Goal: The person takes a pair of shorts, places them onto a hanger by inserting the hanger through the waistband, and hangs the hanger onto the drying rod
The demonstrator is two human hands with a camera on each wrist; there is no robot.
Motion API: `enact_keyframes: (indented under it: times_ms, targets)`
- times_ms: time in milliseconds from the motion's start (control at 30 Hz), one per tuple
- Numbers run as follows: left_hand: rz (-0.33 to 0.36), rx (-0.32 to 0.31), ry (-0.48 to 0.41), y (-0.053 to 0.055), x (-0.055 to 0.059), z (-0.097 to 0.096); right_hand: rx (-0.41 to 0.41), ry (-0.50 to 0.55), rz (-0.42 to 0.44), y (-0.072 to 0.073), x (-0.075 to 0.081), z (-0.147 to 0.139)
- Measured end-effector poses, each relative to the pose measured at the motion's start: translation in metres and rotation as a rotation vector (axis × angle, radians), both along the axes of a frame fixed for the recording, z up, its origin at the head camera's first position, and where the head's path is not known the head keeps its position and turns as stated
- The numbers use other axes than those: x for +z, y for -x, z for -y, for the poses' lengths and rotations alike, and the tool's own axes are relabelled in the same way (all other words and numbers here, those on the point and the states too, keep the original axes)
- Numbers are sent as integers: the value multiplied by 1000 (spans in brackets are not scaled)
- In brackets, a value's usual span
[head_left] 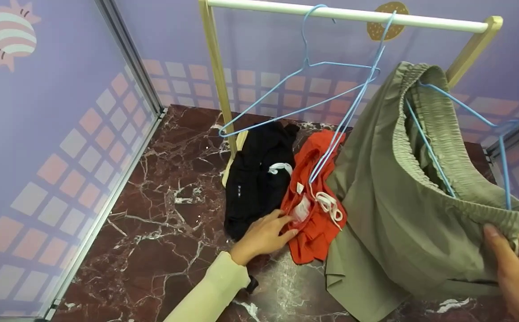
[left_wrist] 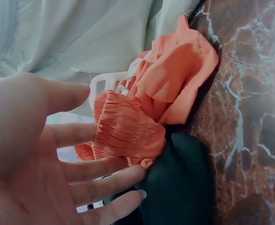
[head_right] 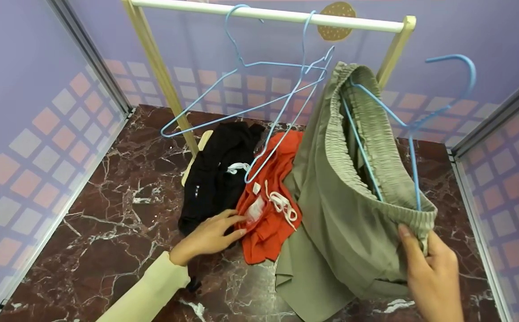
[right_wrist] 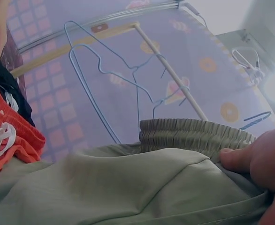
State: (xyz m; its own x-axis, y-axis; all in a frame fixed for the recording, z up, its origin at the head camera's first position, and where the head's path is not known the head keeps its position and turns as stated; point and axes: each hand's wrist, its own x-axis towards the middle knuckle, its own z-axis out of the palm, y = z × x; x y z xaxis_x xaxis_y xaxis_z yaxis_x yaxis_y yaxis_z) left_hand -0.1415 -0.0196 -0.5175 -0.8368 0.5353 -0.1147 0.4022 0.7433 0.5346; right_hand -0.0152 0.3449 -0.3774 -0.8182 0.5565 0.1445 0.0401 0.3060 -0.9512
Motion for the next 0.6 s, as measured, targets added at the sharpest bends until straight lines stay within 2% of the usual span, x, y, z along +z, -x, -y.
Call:
enact_keyframes:
  times_ms: [167, 233, 400, 600]
  targets:
    - [-56, 2, 64, 0, -3, -1, -85, -218, 155, 6, 10, 6]
    - [-91, -2, 98, 0, -4, -1, -98, -235, 176, 9, 12, 8]
    - [-177, -14, 148, 0, -5, -2, -83, -266, 166, 17, 15, 9]
    - [-202, -4, 145, 1, -4, -2, -64, -247, 152, 28, 18, 8]
